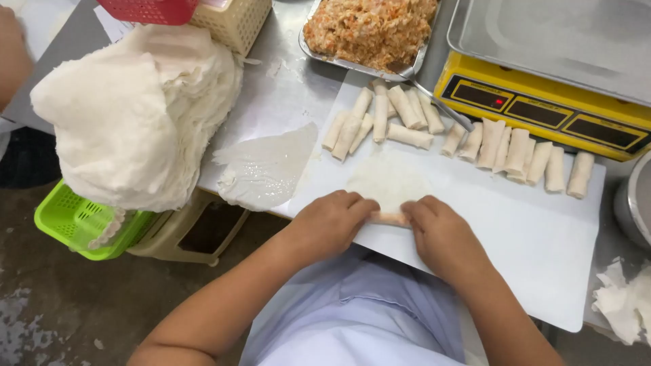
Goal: Preparing spring rolls by placing filling on wrappers, rolling them, and then packing the finished rolls into plastic bags.
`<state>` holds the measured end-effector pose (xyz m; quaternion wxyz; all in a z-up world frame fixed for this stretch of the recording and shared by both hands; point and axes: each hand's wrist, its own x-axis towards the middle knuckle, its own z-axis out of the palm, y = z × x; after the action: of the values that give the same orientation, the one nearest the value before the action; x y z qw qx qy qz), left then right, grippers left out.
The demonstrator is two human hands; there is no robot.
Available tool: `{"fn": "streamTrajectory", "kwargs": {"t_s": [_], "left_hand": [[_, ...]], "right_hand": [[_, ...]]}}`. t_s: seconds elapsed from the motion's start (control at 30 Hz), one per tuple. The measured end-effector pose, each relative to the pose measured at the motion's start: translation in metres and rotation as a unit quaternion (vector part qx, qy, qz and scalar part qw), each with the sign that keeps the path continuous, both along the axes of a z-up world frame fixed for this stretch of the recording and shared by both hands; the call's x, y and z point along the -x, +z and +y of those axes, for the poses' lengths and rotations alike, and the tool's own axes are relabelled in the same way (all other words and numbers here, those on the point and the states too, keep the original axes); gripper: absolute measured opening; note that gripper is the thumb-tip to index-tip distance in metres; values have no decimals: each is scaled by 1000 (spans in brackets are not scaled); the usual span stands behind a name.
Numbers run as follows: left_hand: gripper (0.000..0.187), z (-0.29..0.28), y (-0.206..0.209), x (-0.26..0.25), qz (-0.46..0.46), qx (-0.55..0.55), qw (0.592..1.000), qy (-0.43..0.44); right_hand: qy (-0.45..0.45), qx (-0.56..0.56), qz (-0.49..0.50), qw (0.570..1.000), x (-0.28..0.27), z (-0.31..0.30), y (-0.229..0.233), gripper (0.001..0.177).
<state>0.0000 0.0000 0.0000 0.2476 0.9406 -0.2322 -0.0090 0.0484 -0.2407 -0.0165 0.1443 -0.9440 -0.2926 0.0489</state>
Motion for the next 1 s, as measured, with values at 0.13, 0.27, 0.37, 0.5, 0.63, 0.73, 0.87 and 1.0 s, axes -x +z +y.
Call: {"fn": "streamTrajectory", "kwargs": {"t_s": [0.13, 0.27, 0.37, 0.5, 0.63, 0.73, 0.87, 1.0], "left_hand": [[23, -5, -20, -16, -15, -40, 998, 51], [18, -11, -21, -25, -42, -108, 990, 82], [26, -6, 0, -18, 18, -96, 988, 123], [16, 3, -19, 5, -6, 50, 988, 147], [10, -23, -23, 8, -26, 307, 937, 165], [33, -35, -37, 3, 46, 433, 867, 241], [11, -38, -53, 5, -95, 267, 946, 154], [33, -36, -52, 12, -154, 141, 977, 52]], "right_hand": [[-51, 108, -5, 993, -16, 14, 3, 18], [-29, 173, -121, 977, -26, 15, -25, 27], [17, 108, -187, 976, -12, 23, -22, 29], [126, -17, -187, 974, 26, 38, -21, 62], [96, -35, -212, 972, 36, 41, -21, 40], [72, -115, -136, 981, 35, 30, -28, 39], [-43, -14, -120, 992, 50, 8, -25, 51], [12, 161, -334, 929, 55, 2, -26, 56]]}}
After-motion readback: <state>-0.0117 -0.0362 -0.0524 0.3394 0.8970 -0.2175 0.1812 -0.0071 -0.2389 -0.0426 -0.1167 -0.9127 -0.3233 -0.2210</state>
